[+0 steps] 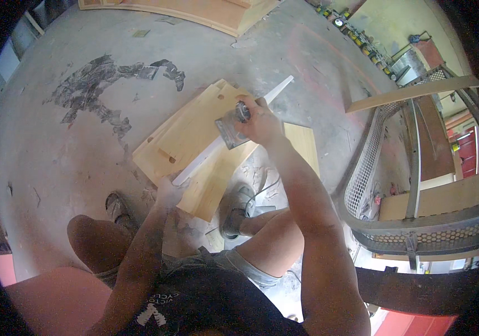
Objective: The user is using a handheld power sander to smooth the edges and surfaces of several wooden planks.
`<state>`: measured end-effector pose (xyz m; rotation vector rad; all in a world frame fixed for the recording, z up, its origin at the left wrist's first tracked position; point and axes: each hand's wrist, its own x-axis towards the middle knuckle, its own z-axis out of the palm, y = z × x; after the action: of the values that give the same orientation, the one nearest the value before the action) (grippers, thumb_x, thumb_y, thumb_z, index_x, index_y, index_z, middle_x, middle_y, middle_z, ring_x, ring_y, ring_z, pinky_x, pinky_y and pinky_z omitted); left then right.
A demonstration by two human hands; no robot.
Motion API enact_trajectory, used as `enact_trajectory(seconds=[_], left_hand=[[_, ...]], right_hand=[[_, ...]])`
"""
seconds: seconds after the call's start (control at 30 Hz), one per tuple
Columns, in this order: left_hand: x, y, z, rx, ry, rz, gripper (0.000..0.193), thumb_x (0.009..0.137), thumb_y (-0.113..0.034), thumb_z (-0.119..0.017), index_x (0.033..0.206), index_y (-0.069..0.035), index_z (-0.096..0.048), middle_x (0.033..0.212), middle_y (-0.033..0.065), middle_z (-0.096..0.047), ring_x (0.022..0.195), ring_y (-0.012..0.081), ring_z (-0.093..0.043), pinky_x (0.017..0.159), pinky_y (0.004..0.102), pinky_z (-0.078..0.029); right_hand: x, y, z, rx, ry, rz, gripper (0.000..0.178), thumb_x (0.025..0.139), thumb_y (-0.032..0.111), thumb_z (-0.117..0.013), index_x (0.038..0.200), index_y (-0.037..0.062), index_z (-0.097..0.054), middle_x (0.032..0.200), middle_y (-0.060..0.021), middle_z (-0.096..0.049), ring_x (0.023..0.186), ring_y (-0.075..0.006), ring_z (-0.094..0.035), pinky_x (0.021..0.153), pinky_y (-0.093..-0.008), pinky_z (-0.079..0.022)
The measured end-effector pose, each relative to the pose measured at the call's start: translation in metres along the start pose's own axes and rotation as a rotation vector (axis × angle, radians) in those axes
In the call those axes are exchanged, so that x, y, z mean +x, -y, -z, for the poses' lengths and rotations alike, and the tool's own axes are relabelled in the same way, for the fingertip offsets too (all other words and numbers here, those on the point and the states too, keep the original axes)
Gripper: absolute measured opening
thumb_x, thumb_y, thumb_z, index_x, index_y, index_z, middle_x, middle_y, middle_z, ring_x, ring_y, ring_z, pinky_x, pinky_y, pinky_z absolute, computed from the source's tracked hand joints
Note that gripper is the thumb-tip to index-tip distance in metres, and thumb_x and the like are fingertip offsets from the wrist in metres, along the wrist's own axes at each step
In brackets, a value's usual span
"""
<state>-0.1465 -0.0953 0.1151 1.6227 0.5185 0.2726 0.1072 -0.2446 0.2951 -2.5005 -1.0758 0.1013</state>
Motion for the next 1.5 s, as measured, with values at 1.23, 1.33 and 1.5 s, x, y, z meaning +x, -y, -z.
enact_trajectory(seconds=[1.23, 1.33, 1.5], left_hand=[[-0.005, 0.004, 0.011, 0.099, 0.011, 0.096, 0.037, 0.086, -0.009, -0.07, 0.122, -0.004, -0.071, 0.101, 0.0125, -0.076, 0.094, 0.0178, -0.073, 0.083, 0.0304, -0.055], [-0.004, -0.002, 0.008, 0.22, -0.015, 0.106, 0.034, 0.087, -0.011, -0.07, 0.12, -0.003, -0.071, 0.096, 0.012, -0.076, 0.09, 0.0181, -0.072, 0.081, 0.0312, -0.055], [0.001, 0.014, 0.011, 0.151, 0.027, 0.042, 0.036, 0.089, -0.013, -0.069, 0.124, -0.004, -0.069, 0.101, 0.0133, -0.076, 0.093, 0.0181, -0.073, 0.083, 0.0317, -0.054]], right_hand=[[-0.067, 0.111, -0.031, 0.025, 0.152, 0.21, 0.065, 0.078, 0.029, -0.076, 0.137, 0.0269, -0.05, 0.118, -0.0135, -0.055, 0.093, -0.0355, -0.068, 0.081, -0.044, -0.057], [-0.067, 0.104, -0.023, 0.008, 0.171, 0.208, 0.067, 0.076, 0.03, -0.077, 0.138, 0.028, -0.05, 0.119, -0.0132, -0.055, 0.093, -0.0359, -0.068, 0.081, -0.0448, -0.058], [-0.018, 0.05, -0.005, -0.038, 0.124, 0.05, 0.067, 0.078, 0.036, -0.076, 0.139, 0.029, -0.049, 0.121, -0.014, -0.056, 0.098, -0.0359, -0.069, 0.084, -0.0451, -0.057]])
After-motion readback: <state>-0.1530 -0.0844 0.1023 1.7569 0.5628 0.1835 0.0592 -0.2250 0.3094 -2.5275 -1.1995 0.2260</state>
